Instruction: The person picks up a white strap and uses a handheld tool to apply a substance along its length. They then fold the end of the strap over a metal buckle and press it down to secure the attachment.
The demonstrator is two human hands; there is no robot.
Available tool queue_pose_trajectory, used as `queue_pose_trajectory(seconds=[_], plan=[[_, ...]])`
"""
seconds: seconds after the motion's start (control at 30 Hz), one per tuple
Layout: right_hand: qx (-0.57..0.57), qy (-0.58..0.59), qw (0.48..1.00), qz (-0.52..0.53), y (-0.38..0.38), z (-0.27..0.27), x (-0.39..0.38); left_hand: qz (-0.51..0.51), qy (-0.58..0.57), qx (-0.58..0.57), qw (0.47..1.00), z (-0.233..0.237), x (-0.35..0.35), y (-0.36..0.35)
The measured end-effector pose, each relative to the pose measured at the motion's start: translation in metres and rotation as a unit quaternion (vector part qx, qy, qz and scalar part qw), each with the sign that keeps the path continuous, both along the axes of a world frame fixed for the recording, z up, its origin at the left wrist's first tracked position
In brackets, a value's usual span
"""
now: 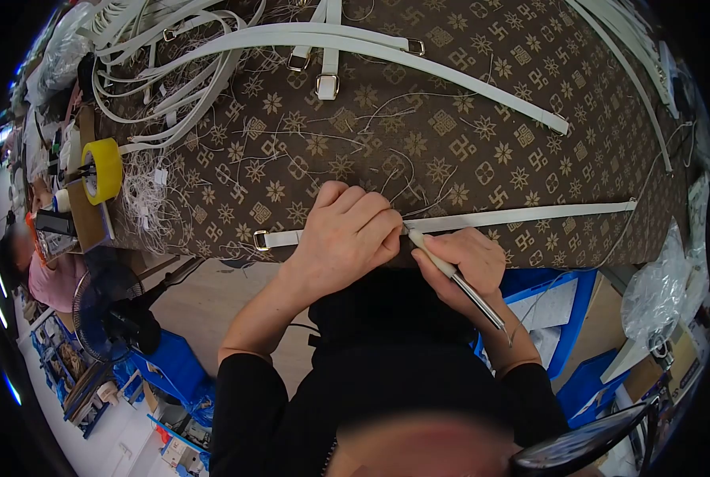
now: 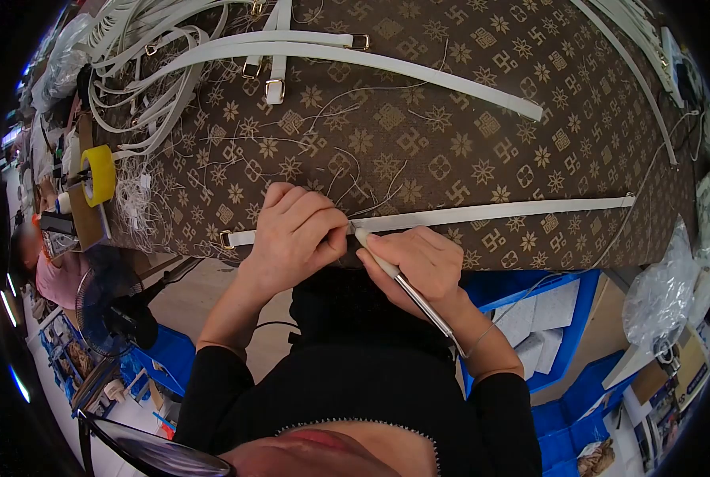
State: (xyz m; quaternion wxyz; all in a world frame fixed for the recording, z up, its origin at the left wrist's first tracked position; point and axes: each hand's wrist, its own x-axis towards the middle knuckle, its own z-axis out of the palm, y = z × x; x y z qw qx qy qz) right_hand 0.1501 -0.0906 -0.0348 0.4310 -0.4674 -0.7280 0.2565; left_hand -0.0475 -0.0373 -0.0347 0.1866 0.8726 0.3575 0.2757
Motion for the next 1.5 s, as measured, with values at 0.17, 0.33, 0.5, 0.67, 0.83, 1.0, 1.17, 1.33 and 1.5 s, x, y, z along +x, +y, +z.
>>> queue_pose_trajectory(seconds=[0.17,0.33,0.5,0.67,0.83,1.0,1.17,1.33,1.5], plan=[[0.001,-0.003,1.000,0.002,0.000,0.000,0.000,0.000,-0.002,-0.003,1.000,0.000,0.000,0.000],[0.004,-0.005,1.000,0.005,0.001,0.000,0.000,0.000,0.004,-0.007,1.000,-0.001,0.000,0.000],[0.007,-0.004,1.000,0.007,0.000,0.000,0.001,0.003,-0.011,-0.008,1.000,-0.003,0.000,0.000],[-0.026,0.050,0.998,-0.017,-0.004,0.003,0.004,0.089,-0.148,-0.119,0.978,0.007,-0.007,0.002],[-0.086,0.159,0.982,-0.052,-0.011,-0.001,0.011,0.119,-0.066,-0.106,0.985,0.038,-0.037,0.003],[-0.080,0.227,0.969,-0.053,-0.011,-0.002,0.009,0.070,0.099,-0.099,0.988,0.033,-0.026,-0.011],[-0.069,0.229,0.970,-0.050,-0.014,-0.010,0.013,0.045,0.082,-0.085,0.992,0.030,-0.030,-0.004],[-0.110,0.201,0.971,-0.066,-0.012,0.001,0.011,0.023,0.077,-0.204,0.976,0.036,-0.037,0.009],[-0.162,0.170,0.965,-0.114,-0.005,0.006,0.003,0.065,0.076,-0.096,0.990,0.035,-0.033,0.013]])
